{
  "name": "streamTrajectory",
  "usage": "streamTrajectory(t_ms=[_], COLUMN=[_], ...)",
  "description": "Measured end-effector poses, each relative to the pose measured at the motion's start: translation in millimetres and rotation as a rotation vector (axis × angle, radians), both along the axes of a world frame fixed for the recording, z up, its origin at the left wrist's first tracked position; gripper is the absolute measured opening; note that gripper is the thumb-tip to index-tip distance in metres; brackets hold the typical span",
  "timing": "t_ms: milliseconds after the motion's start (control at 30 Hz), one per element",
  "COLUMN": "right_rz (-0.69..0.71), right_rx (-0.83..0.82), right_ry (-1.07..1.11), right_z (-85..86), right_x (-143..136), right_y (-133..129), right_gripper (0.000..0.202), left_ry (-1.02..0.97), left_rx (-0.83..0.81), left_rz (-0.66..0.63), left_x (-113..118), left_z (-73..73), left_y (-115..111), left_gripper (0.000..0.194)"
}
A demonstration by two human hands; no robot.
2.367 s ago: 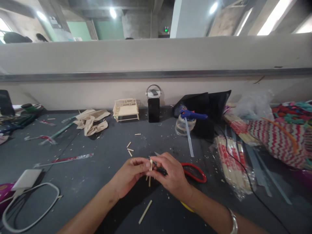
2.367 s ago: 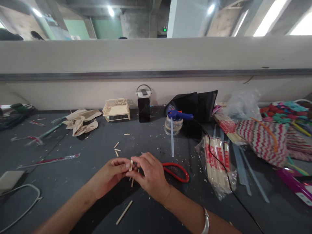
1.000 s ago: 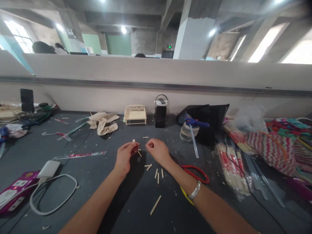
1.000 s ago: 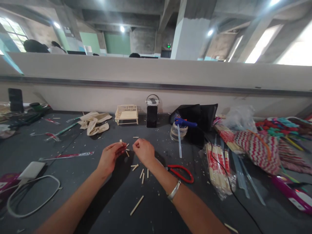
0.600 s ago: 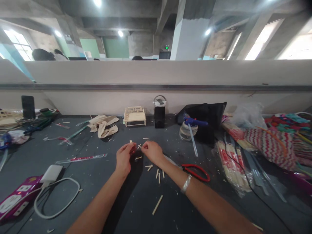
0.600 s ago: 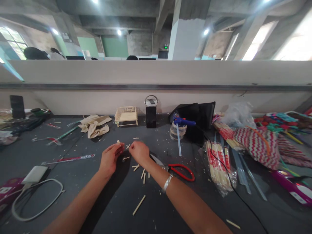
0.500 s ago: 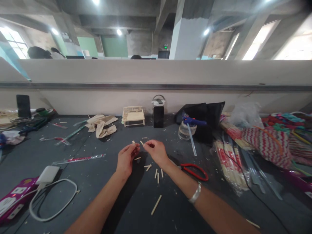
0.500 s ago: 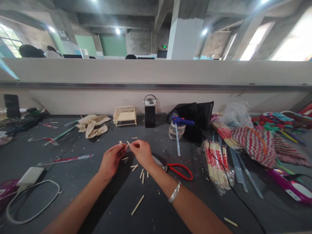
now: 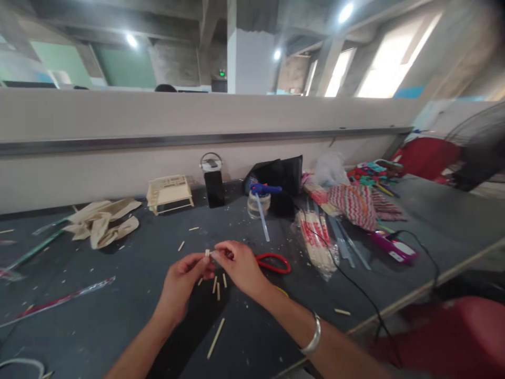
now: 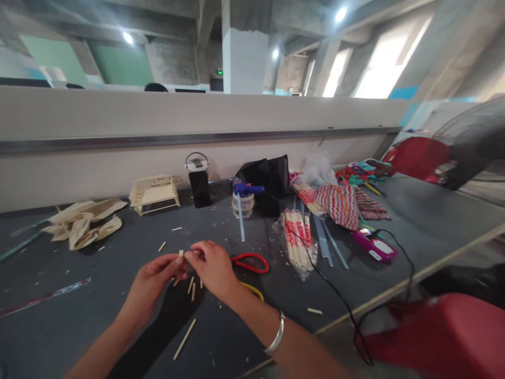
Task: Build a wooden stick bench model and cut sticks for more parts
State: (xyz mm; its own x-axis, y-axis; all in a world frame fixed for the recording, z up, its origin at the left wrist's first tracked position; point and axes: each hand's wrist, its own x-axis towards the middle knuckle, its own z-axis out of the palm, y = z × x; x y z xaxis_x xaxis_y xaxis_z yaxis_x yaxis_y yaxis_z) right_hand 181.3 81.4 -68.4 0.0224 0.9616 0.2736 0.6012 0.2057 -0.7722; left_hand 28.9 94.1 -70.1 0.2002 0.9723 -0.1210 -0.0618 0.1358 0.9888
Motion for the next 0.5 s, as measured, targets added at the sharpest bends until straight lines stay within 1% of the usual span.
streamTrajectory(t_ms=[67,167,267,333,400,500], right_rz=[0.041,0.066,0.077,0.053,0.018,-0.024], right_rx=[0.037,0.003,-0.072,-0.086,-0.064,-0.025], right_ry=[0.125,0.266,0.411,0.460,0.461,0.424], right_z=[4.4,9.4,11.8,12.9,14.4,15.5], right_x=[2,8,14,17,19,19], right_y=[-7,-20,-35,-45,-53,-63], right_gripper=[0.013,0.010,0.009,0.010,0.011,0.011], left_ry=[0.039,0.074,0.049,-0.061,-0.176,-0.236], left_rx=[0.020,0.009,-0.088,-0.197,-0.280,-0.307], left_rz=[-0.102,-0.208,-0.296,-0.369,-0.442,-0.494], left_x=[6,13,15,15,14,14], left_z=[6.1,15.7,22.3,23.2,21.2,14.8], left_y=[-8,-20,-31,-37,-41,-43], left_gripper=[0.024,0.024,0.023,0.024,0.023,0.019])
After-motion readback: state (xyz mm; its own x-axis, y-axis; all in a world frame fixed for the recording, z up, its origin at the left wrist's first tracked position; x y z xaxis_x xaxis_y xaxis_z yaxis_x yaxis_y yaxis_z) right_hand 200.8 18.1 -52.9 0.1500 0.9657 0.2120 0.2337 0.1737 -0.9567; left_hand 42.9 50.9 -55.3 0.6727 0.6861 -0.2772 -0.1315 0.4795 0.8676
